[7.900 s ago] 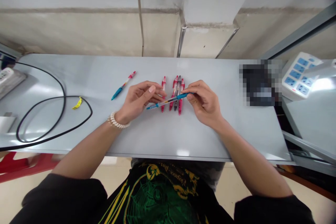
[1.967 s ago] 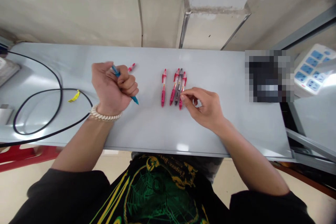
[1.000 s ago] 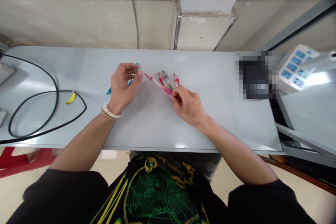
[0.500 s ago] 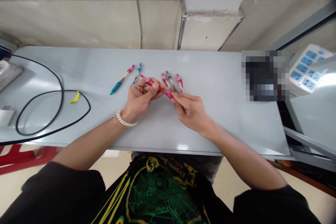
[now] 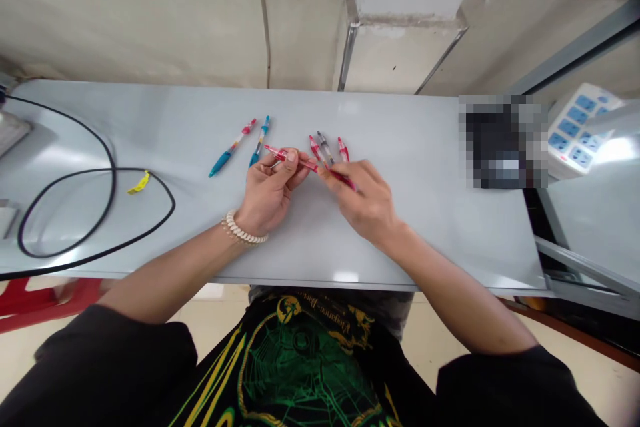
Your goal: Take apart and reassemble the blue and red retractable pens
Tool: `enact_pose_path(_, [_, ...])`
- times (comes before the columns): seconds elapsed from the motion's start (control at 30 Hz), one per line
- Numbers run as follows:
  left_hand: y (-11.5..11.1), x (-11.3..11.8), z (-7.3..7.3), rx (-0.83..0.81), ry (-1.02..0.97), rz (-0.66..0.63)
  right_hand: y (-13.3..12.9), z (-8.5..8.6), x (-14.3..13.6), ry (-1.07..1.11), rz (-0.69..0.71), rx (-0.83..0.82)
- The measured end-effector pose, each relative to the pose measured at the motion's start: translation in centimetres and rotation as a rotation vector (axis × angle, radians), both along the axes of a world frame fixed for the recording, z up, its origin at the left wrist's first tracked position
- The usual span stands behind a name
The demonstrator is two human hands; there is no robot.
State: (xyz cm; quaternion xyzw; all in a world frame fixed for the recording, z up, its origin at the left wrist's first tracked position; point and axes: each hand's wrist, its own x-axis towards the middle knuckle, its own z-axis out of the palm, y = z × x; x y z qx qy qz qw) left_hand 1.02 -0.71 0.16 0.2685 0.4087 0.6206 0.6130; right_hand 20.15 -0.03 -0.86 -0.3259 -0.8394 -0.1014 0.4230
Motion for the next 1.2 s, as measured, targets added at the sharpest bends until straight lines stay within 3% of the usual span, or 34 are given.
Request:
enact_pose_path(0.13, [0.3, 0.0, -0.1, 0.050, -0.017, 0.004, 0.4, 0.0, 0.1, 0.280, 0.098, -0.337])
enact_pose_path(0.23, [0.4, 0.1, -0.1, 0.057, -0.020, -0.006, 0.3, 0.2, 0.1, 0.390, 0.184, -0.384])
enact_pose_path(0.37, [0.3, 0.2, 0.0, 0.055, -0.019, -0.015, -0.1, 0.6, 0.0, 0.460, 0.179, -0.520])
enact_pose_path(0.5, [0.3, 0.3, 0.0, 0.049, 0.000, -0.025, -0.1, 0.8, 0.1, 0.449, 0.188, -0.463])
enact_pose_path(0.63, [0.2, 0.4, -0.1, 0.045, -0.005, -0.046, -0.2, 0.6, 0.2, 0.453, 0.196, -0.620])
enact_pose_path(0.77, [0.1, 0.3, 0.0, 0.039, -0.022, -0.066, -0.3, 0.7, 0.1, 0.452, 0.200, -0.562])
enact_pose_path(0.87, [0.0, 0.3, 0.3, 0.032, -0.034, -0.084, -0.4, 0.8, 0.1, 0.464, 0.230, -0.670])
enact_pose_path(1.0, [-0.2, 0.5, 0.6, 0.014, -0.020, -0.082, -0.5, 0.9, 0.0, 0.452, 0.247, -0.551])
enact_pose_path(1.13, [-0.4, 0.7, 0.6, 0.000, -0.002, -0.093, -0.7, 0.6, -0.2, 0.401, 0.233, -0.615])
enact_pose_path(1.2, [-0.4, 0.7, 0.4, 0.003, 0.003, -0.087, -0.6, 0.3, -0.1, 0.352, 0.225, -0.540])
